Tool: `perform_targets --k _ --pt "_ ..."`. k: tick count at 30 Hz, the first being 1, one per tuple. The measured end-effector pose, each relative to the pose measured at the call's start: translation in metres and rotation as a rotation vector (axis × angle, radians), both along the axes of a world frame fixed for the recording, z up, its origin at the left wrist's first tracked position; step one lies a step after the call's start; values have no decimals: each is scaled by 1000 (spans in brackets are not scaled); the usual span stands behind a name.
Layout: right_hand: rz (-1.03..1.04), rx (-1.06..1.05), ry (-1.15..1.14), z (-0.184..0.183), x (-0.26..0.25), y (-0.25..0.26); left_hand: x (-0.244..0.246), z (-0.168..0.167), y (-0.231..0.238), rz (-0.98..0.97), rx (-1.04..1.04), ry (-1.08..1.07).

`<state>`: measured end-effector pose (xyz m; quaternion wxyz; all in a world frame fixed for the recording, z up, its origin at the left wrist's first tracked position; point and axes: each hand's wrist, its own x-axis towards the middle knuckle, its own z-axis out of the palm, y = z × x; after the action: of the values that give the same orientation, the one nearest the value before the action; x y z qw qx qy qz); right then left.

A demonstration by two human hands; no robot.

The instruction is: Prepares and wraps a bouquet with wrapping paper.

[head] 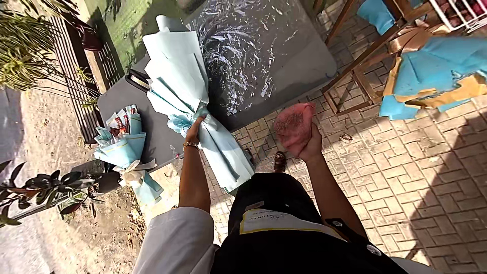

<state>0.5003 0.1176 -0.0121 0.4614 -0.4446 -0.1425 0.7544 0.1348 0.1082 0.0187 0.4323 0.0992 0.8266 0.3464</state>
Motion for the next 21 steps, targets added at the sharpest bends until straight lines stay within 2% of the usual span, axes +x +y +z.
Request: perform_targets --k 3,6,9,11,14,16,19,21 --pt "159 275 -69 23 -49 27 8 0 -18 19 214 -113" --pt "271 750 -264 56 -113 48 33 14 -24 83 410 -188" --pt "562 1266 -695 82 -167 47 59 37 -25 145 632 -239" --pt "560 1513 -931 88 -190 31 70 50 -28 252 756 -213" --pt "458 1685 -973 92 -188 14 71 67 -40 271 910 -178" --pt "385 1784 -967 81 -178 2 65 74 -44 249 1004 -186" --pt "254 1888 -1022 46 -156 -9 55 99 -48 303 1022 -127" --pt "222 1867 -1037 19 -139 -8 46 113 -52 307 1003 -51"
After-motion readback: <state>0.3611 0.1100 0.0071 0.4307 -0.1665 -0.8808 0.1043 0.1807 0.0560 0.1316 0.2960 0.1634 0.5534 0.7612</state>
